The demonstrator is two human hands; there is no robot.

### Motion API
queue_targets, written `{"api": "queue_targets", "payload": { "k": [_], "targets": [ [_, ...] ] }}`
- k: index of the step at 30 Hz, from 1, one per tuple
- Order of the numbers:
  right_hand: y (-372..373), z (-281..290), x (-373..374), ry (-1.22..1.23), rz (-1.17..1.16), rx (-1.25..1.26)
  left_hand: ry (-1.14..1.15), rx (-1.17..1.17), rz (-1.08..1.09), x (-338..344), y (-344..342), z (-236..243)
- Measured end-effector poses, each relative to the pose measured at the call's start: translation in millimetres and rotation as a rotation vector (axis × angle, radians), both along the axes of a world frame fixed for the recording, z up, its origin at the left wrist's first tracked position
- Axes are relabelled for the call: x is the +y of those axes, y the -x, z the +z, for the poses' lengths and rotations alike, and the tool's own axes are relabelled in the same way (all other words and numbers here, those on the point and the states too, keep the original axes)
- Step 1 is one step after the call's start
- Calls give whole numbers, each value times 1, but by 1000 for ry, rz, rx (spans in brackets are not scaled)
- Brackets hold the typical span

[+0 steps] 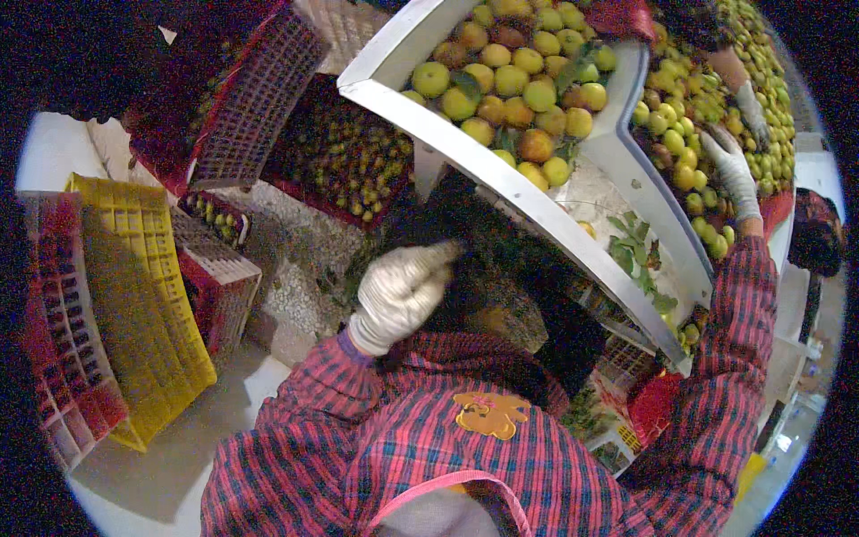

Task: The person sorts green apples on a conveyor belt, removing leaves and stems by hand and placing the apples into a white bin. Another worker assists on the opposite side of the belt.

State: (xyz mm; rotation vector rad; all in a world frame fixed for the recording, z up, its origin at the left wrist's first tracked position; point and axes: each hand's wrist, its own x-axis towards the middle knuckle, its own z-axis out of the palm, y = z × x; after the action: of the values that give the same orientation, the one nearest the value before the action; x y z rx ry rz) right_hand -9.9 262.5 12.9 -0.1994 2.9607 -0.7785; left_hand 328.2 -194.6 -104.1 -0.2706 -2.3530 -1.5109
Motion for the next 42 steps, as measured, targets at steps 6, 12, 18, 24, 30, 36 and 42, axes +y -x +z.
{"api": "queue_targets", "payload": {
  "k": [6, 12, 18, 24, 30, 36, 42],
  "targets": [
    [-94, 7, -63, -446, 260, 84, 55, 294, -395, 35, 3, 72],
    [-142, 29, -48, -15, 271, -116, 212, 448, -514, 72, 16, 120],
    [-120, 4, 44, -140, -181, 267, 206, 378, -291, 113, 56, 159],
    [-116, -4, -6, -91, 48, 150, 489, 179, -262, 154, 191, 164],
    [-112, -2, -41, -90, 330, 186, 740, 60, -448, 192, 392, 118],
    [-140, 34, -10, -37, 218, 218, 1037, -160, -318, 301, 386, 111],
    [-134, 34, -21, 127, 53, 151, 1202, -522, 128, 373, 250, 159]
  ]
}}
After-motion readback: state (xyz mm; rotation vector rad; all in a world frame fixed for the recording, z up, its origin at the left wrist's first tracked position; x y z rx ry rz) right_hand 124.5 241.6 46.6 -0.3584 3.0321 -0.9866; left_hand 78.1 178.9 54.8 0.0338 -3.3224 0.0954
